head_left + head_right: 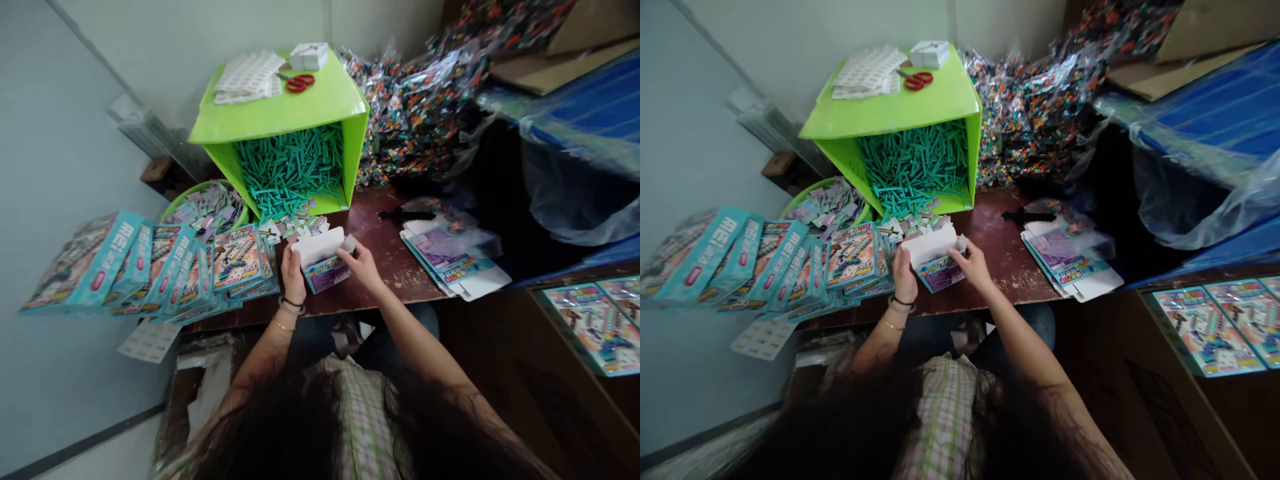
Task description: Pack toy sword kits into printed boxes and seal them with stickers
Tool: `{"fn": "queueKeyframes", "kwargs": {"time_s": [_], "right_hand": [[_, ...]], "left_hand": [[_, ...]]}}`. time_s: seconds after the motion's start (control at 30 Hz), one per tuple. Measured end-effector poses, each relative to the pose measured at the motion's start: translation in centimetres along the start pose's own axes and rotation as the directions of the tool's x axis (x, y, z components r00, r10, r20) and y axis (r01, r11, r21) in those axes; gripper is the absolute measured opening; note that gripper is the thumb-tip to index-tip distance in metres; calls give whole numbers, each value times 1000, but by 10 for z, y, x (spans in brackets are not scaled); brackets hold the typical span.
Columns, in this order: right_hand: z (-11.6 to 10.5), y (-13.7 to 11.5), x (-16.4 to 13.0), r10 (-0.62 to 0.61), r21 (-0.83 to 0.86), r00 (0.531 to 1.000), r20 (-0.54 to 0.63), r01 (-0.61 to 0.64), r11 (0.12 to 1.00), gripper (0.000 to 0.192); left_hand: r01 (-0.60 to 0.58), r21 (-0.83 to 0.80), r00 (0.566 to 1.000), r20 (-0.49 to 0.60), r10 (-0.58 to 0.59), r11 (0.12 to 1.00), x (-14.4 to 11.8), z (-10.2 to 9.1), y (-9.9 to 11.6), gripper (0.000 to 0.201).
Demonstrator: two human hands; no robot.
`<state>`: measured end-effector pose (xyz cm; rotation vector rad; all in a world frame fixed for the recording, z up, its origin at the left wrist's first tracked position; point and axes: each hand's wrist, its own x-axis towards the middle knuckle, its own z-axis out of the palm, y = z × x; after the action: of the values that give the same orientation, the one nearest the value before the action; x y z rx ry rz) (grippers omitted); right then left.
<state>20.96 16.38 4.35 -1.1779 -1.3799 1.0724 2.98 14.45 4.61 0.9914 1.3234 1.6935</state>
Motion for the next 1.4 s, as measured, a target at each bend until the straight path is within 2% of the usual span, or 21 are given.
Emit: {"fn": "queueKeyframes", "kwargs": {"time_s": [0.13, 0.23, 0.3, 0.37, 0.43, 0.5, 0.57, 0.6, 0.67, 0.73, 0.87, 1.03, 1.17, 1.27, 1.33, 1.4], "right_hand": [[17, 2, -2, 73, 163, 997, 40, -79, 983, 75], [8, 1, 2, 124, 311, 973, 195, -181, 933, 82], [-4, -1, 7, 154, 315, 949, 276, -241, 918, 69], [-14, -4, 13, 163, 234, 938, 305, -240, 942, 46], [-20, -11, 16, 82, 84, 961, 262, -108, 991, 29], [-21, -21, 18, -116, -110, 969, 217, 143, 984, 22], [-21, -33, 17, -311, -242, 903, 297, 387, 890, 30], [-21, -38, 16, -365, -260, 852, 377, 475, 841, 33], [-20, -45, 14, -387, -257, 767, 512, 567, 783, 34], [-17, -48, 12, -354, -286, 757, 550, 569, 771, 34], [-14, -46, 10, -288, -388, 814, 504, 511, 767, 38], [-14, -40, 12, -299, -467, 836, 461, 514, 719, 35], [-14, -37, 13, -354, -479, 826, 439, 548, 686, 31], [-15, -39, 15, -359, -502, 807, 468, 578, 644, 30], [-18, -40, 16, -346, -509, 795, 498, 591, 626, 30], [-21, -39, 15, -336, -497, 773, 539, 613, 614, 31]], "left_hand": [[133, -17, 991, 6, -133, 991, -15, -8, -10, 62], [171, 6, 981, 90, -171, 985, -11, -14, -9, 59], [202, 11, 963, 181, -200, 979, -6, -17, -6, 60], [213, 24, 936, 281, -211, 977, -1, -18, -2, 60], [198, 42, 900, 388, -198, 979, 5, -19, 1, 62], [171, 50, 856, 486, -173, 984, 11, -19, 3, 60], [159, 31, 821, 551, -149, 987, 19, -20, 3, 55], [160, 10, 811, 568, -137, 987, 24, -21, 3, 53], [166, -33, 801, 588, -115, 986, 31, -23, 1, 52], [165, -52, 802, 588, -104, 985, 37, -23, -2, 51], [159, -63, 836, 540, -100, 985, 40, -18, -7, 44], [152, -71, 850, 519, -93, 986, 36, -9, -6, 44], [93, -81, 883, 466, -45, 992, 27, -12, -3, 34], [68, -119, 876, 483, -2, 991, 20, -23, -2, 41], [-16, -95, 852, 520, 63, 995, 17, -31, -2, 49], [-206, 19, 828, 536, 164, 978, 15, -38, -3, 48]]}}
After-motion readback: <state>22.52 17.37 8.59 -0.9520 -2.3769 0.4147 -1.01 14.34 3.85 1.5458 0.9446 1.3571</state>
